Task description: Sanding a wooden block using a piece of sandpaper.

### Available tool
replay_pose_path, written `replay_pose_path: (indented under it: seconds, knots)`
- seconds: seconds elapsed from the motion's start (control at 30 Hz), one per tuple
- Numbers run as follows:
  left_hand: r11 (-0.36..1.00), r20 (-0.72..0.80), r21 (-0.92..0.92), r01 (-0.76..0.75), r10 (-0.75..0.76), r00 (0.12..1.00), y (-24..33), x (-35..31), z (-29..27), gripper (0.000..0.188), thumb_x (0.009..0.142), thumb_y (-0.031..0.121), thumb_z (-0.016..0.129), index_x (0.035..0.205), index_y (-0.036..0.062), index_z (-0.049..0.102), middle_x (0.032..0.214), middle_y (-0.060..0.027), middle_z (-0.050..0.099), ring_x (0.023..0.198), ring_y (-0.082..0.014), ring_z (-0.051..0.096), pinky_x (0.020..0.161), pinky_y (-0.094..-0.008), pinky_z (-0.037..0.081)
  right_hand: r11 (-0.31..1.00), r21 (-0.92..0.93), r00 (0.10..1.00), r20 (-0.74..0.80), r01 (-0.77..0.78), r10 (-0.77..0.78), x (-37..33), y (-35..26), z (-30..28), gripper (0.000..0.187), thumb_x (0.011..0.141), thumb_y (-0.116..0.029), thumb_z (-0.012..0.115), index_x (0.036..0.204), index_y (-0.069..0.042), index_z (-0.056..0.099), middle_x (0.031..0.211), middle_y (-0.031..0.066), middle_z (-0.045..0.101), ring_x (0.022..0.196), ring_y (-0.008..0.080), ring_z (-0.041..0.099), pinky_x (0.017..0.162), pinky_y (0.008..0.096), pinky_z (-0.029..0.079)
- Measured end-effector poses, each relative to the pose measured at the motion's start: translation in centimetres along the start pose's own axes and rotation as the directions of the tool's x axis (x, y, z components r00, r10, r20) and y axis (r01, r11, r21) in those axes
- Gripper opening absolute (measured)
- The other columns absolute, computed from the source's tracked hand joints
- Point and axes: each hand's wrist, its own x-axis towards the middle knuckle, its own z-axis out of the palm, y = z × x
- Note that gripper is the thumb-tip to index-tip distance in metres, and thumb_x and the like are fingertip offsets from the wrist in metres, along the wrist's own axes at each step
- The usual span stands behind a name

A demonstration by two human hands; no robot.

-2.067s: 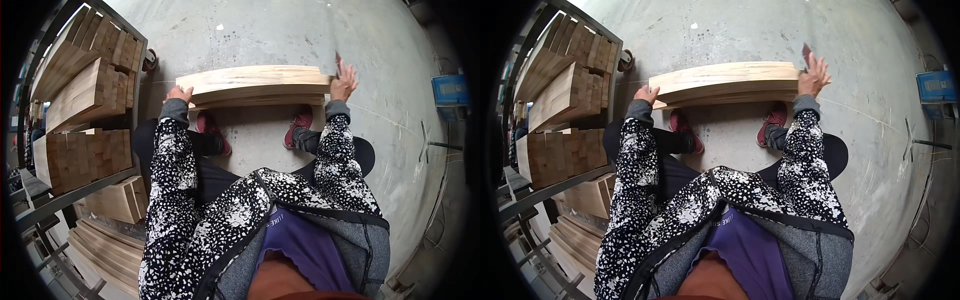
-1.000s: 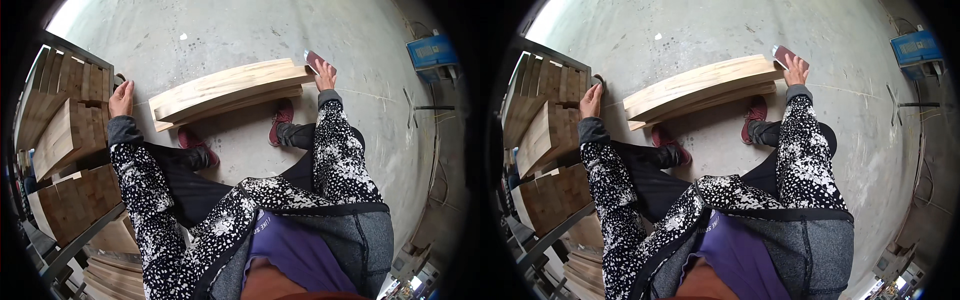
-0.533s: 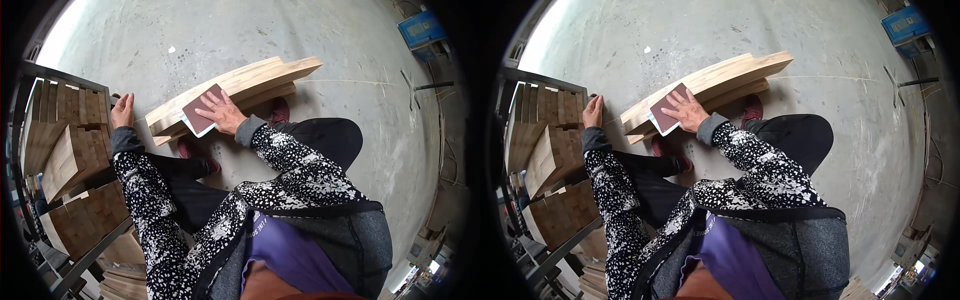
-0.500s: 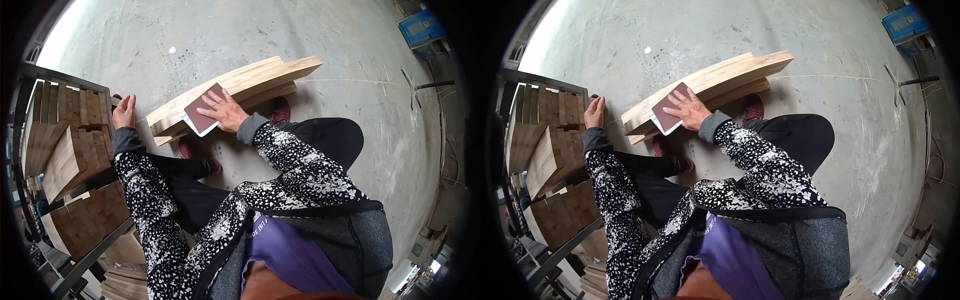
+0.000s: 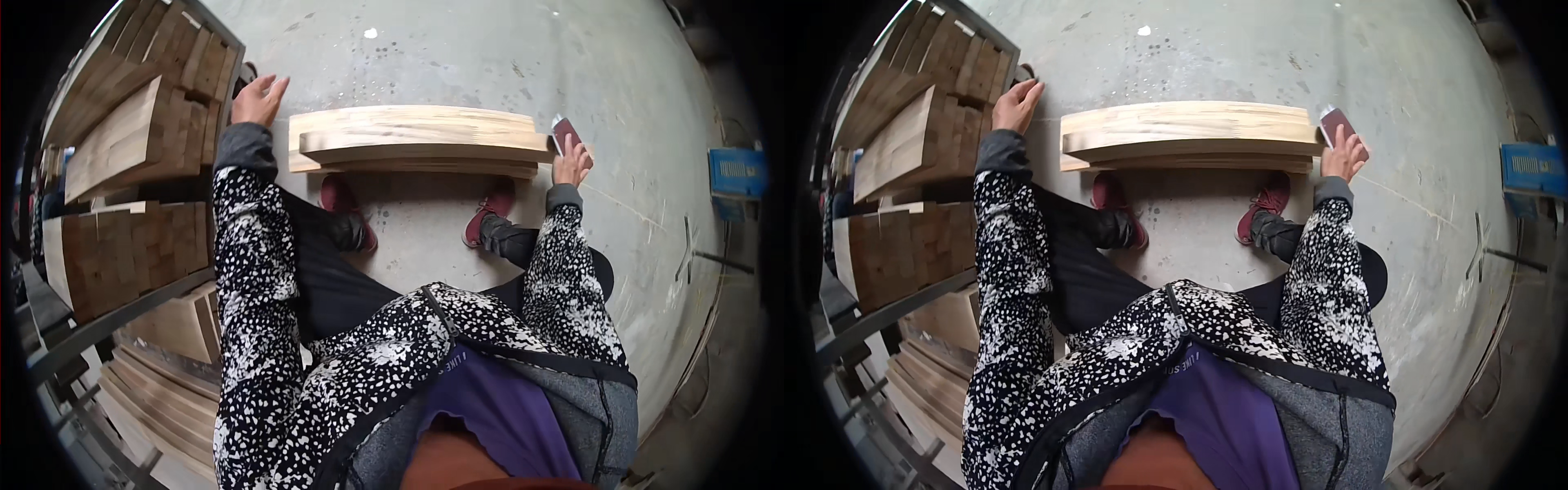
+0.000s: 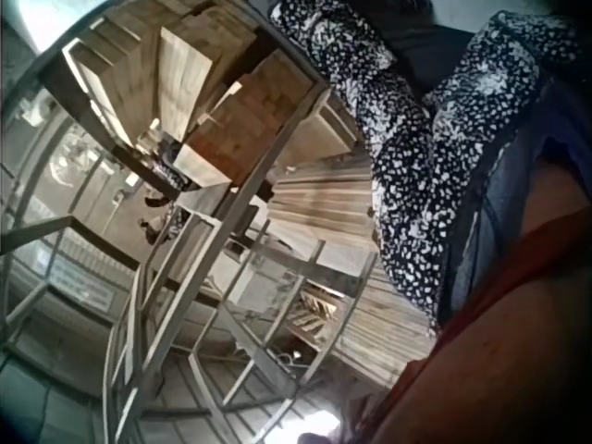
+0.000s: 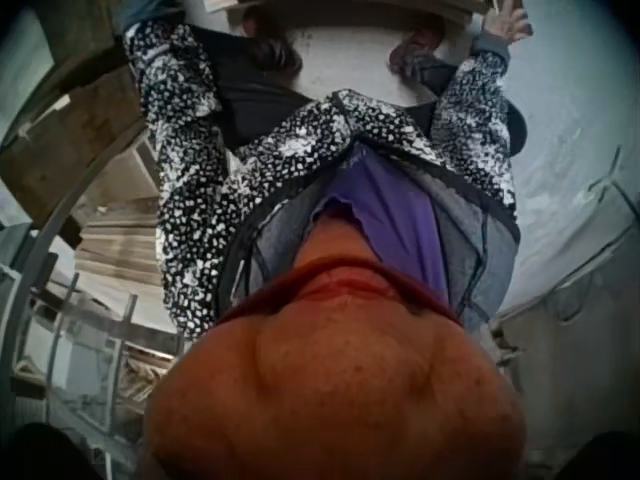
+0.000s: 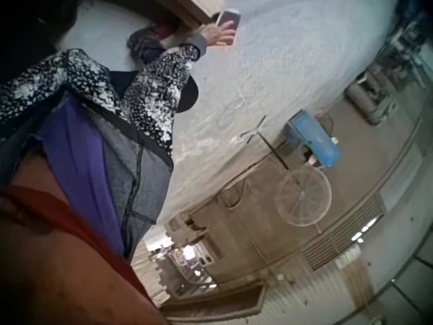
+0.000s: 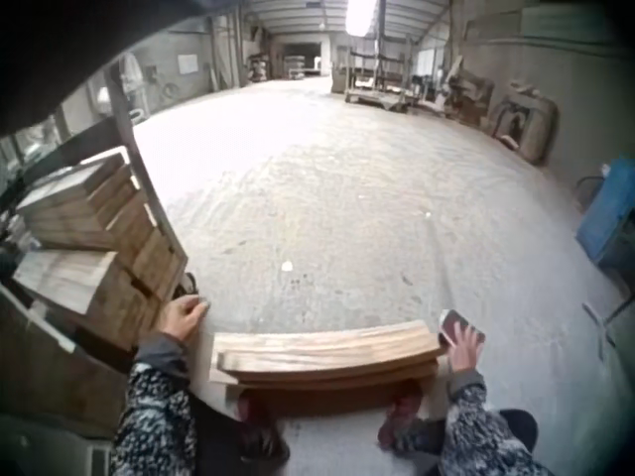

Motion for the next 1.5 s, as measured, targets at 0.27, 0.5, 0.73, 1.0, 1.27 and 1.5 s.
replay_pose_path:
  seconds: [0.27, 0.5, 0.73, 1.0, 1.27, 1.5]
  knots:
    - [0.998, -0.07, 0.008, 0.063, -0.063, 0.996, 1.6, -0.5, -2.2, 0.046, 0.076, 0.039, 0.057, 0.105, 0.0035, 0.057, 0.1, -0.0119, 0.06, 0.096, -0.0205, 0.056, 0.083, -0.0275, 0.042, 0.667, 0.297, 0.703, -0.018, 0.683, -0.711, -14.6, -25.9, -3.6, 0.073, 0.062, -0.008, 0.055, 0.129, -0.021, 0.031, 0.136, 0.0161, 0.022, 0.127, 0.0337, 0.016, 0.101, 0.0525, 0.009]
    - [0.997, -0.102, -0.063, 0.05, -0.056, 0.993, -0.4, -0.7, -1.3, 0.041, 0.073, 0.039, 0.059, 0.099, 0.0065, 0.06, 0.095, -0.0142, 0.06, 0.09, -0.0226, 0.058, 0.081, -0.031, 0.043, 0.244, 0.432, 0.335, -0.148, 0.868, -0.93, -18.8, -36.1, -4.5, 0.072, 0.06, -0.011, 0.059, 0.128, -0.02, 0.034, 0.134, 0.0131, 0.027, 0.126, 0.0312, 0.02, 0.101, 0.0505, 0.012]
    - [0.998, -0.14, 0.04, 0.058, -0.052, 0.989, 2.1, -2.0, 0.7, 0.04, 0.072, 0.043, 0.058, 0.094, 0.0103, 0.062, 0.101, -0.0121, 0.058, 0.096, -0.0275, 0.052, 0.088, -0.0447, 0.033, 0.377, 0.283, 0.404, -0.043, 0.882, -0.914, -7.4, -17.8, -4.2, 0.071, 0.056, 0.001, 0.05, 0.125, -0.015, 0.04, 0.133, 0.0166, 0.029, 0.125, 0.0333, 0.022, 0.105, 0.0447, 0.008]
    - [0.971, 0.003, 0.203, 0.128, -0.131, 0.991, 1.6, -2.4, -0.7, 0.041, 0.072, 0.043, 0.057, 0.095, 0.0099, 0.062, 0.096, -0.013, 0.059, 0.092, -0.0275, 0.054, 0.085, -0.0432, 0.033, 0.983, -0.183, 0.981, 0.183, -0.027, 0.061, 6.5, 7.2, 2.0, 0.06, 0.081, -0.024, 0.046, 0.132, -0.035, 0.018, 0.137, 0.0079, 0.022, 0.123, 0.0298, 0.023, 0.096, 0.0522, 0.019]
    - [0.97, 0.038, 0.206, 0.127, -0.138, 0.99, 1.5, -2.8, -0.9, 0.043, 0.071, 0.045, 0.057, 0.096, 0.0097, 0.062, 0.096, -0.013, 0.059, 0.093, -0.0271, 0.053, 0.09, -0.0439, 0.029, 0.964, -0.241, 0.991, 0.098, 0.113, -0.092, -3.4, -10.0, -1.6, 0.071, 0.074, -0.017, 0.049, 0.135, -0.027, 0.014, 0.138, 0.009, 0.021, 0.126, 0.028, 0.019, 0.097, 0.0506, 0.022]
    - [0.971, 0.035, 0.212, 0.114, -0.124, 0.992, 2.0, -2.4, -0.5, 0.043, 0.071, 0.046, 0.057, 0.097, 0.0126, 0.061, 0.101, -0.0123, 0.057, 0.099, -0.0264, 0.051, 0.092, -0.0485, 0.028, 0.352, 0.466, 0.466, -0.156, 0.812, -0.871, -17.4, -28.9, -4.7, 0.069, 0.059, -0.004, 0.049, 0.125, -0.019, 0.04, 0.135, 0.0132, 0.026, 0.126, 0.033, 0.019, 0.102, 0.0499, 0.007]
